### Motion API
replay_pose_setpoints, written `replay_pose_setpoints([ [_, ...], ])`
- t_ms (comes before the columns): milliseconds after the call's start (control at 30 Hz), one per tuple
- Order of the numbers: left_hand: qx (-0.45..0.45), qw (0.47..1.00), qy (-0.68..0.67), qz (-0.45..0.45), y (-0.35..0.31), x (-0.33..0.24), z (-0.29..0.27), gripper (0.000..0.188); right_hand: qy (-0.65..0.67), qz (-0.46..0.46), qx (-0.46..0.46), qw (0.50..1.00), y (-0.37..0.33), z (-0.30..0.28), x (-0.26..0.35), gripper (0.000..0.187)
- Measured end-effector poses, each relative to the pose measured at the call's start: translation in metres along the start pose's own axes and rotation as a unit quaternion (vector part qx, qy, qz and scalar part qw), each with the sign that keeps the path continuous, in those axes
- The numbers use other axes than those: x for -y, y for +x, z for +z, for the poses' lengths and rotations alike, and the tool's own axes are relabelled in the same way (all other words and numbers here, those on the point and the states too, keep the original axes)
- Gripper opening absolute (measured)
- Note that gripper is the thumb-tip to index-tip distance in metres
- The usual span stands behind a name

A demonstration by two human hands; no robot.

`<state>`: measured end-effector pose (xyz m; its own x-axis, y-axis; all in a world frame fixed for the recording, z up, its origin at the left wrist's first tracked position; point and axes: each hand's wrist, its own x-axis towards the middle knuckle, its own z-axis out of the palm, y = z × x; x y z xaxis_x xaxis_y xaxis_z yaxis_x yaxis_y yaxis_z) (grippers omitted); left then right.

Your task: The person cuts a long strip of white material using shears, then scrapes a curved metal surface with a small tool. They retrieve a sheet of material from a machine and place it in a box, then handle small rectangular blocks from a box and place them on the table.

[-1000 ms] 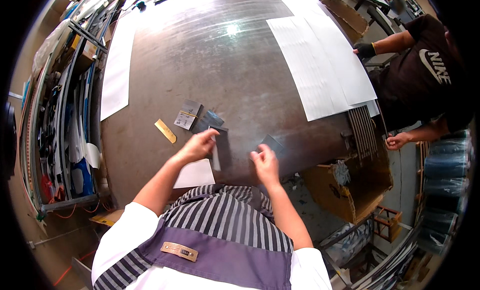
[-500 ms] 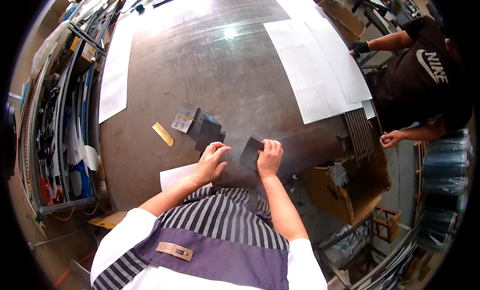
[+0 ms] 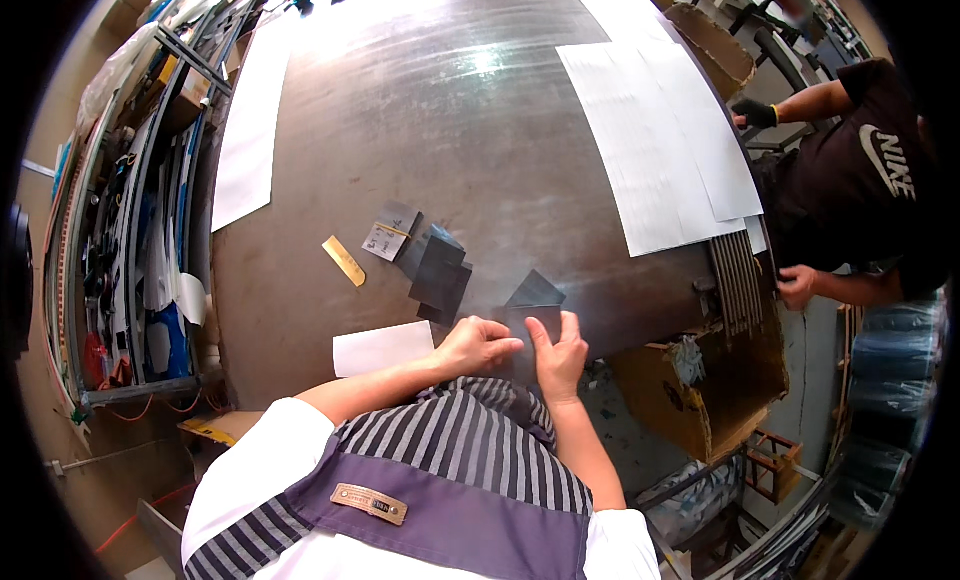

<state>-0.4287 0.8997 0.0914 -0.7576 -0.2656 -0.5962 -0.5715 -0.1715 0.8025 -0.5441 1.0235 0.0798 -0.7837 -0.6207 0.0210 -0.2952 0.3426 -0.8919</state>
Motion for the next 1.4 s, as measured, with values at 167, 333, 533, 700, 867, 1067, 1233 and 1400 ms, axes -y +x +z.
replay_pose_setpoints([
  [167, -0.025, 0.979, 0.147, 0.139, 0.005, 0.017, 0.003, 0.04, -0.564, -0.063, 0.027, 0.823, 0.026, -0.029, -0.088, 0.008],
  [333, -0.052, 0.983, 0.131, 0.119, 0.003, 0.019, -0.005, 0.041, -0.591, -0.037, 0.066, 0.803, 0.046, -0.041, -0.094, 0.016],
  [533, 0.063, 0.974, -0.212, 0.057, -0.001, 0.003, -0.009, 0.034, 0.303, 0.174, 0.074, 0.934, 0.006, -0.008, -0.022, 0.023],
  [700, 0.188, 0.917, -0.352, 0.02, -0.008, -0.01, -0.012, 0.022, 0.432, 0.298, 0.207, 0.826, -0.022, 0.005, 0.008, 0.043],
  [867, -0.017, 0.961, 0.028, 0.274, -0.006, -0.011, -0.018, 0.013, 0.465, 0.308, 0.238, 0.795, -0.03, 0.013, 0.009, 0.053],
  [1067, -0.14, 0.931, 0.208, 0.265, 0.0, -0.005, -0.038, 0.015, 0.449, 0.36, 0.227, 0.786, -0.022, 0.026, 0.006, 0.052],
  [1233, -0.358, 0.788, 0.418, 0.276, -0.005, 0.005, -0.106, 0.037, 0.441, 0.39, 0.228, 0.775, -0.028, 0.029, -0.006, 0.058],
  [1400, -0.111, 0.987, -0.041, 0.113, -0.011, 0.01, -0.064, 0.036, 0.452, 0.371, 0.251, 0.771, -0.025, 0.031, 0.005, 0.052],
])
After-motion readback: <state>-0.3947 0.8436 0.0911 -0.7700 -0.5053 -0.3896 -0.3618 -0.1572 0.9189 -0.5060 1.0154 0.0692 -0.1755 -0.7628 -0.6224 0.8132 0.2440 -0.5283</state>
